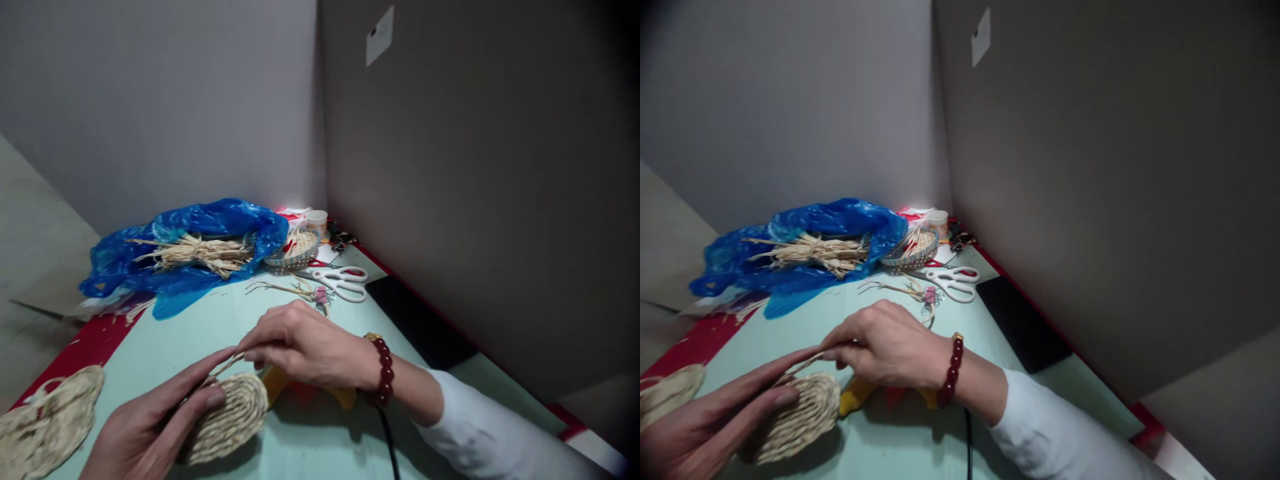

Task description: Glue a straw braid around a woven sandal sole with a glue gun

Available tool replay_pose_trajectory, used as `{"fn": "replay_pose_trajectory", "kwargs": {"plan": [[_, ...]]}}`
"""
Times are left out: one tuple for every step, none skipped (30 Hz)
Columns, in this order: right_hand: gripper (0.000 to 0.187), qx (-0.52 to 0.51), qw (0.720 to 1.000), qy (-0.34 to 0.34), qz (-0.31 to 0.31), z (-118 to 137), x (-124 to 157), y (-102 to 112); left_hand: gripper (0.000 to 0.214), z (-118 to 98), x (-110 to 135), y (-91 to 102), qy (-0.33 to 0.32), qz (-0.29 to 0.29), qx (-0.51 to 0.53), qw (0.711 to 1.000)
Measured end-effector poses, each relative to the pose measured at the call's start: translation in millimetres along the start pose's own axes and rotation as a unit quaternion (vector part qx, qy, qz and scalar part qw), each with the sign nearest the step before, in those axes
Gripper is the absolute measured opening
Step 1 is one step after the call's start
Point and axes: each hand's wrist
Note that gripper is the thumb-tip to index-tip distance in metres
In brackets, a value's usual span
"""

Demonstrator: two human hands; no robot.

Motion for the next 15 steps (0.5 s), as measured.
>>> {"fn": "replay_pose_trajectory", "kwargs": {"plan": [[0.019,-0.008,1.0,0.003,-0.016,0,0,1,0.03,-3,1,0.2,0.014,0.002,0.009,1.0],[0.017,-0.008,1.0,0.009,-0.029,0,-1,0,0.029,-6,2,-0.4,0.024,-0.006,0.024,0.999],[0.016,-0.005,0.999,0.015,-0.041,0,-1,0,0.028,-9,4,-1.5,0.034,-0.016,0.039,0.999],[0.015,0.001,0.998,0.019,-0.051,1,-1,-1,0.027,-13,5,-2.6,0.044,-0.029,0.053,0.997],[0.015,0.009,0.998,0.023,-0.062,2,0,-2,0.027,-17,7,-3.5,0.055,-0.042,0.064,0.996],[0.015,0.017,0.997,0.026,-0.071,3,0,-3,0.027,-21,8,-4.1,0.068,-0.06,0.072,0.993],[0.015,0.026,0.996,0.03,-0.079,3,0,-4,0.028,-25,9,-4.2,0.08,-0.074,0.078,0.991],[0.015,0.033,0.995,0.034,-0.087,4,0,-4,0.028,-28,9,-3.9,0.091,-0.085,0.084,0.989],[0.016,0.038,0.994,0.039,-0.094,4,0,-4,0.029,-30,9,-3.3,0.101,-0.099,0.091,0.986],[0.016,0.044,0.993,0.044,-0.099,4,1,-4,0.03,-31,8,-2.5,0.109,-0.112,0.095,0.983],[0.015,0.049,0.992,0.047,-0.103,3,1,-4,0.03,-31,7,-1.8,0.118,-0.121,0.098,0.981],[0.015,0.057,0.991,0.051,-0.108,3,1,-3,0.031,-30,7,-1.1,0.126,-0.128,0.099,0.979],[0.015,0.067,0.99,0.056,-0.111,3,1,-3,0.031,-29,6,-0.7,0.133,-0.132,0.099,0.977],[0.016,0.078,0.989,0.06,-0.113,2,1,-2,0.032,-28,5,-0.4,0.136,-0.136,0.097,0.976],[0.016,0.09,0.987,0.066,-0.114,1,1,-2,0.032,-27,5,-0.3,0.139,-0.14,0.096,0.976]]}}
Point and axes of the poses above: each hand's wrist, its own x-axis away from the middle knuckle, its own y-axis out of the back of the hand, z = x × y, and after that the axes turned 9 degrees about y, right-handed
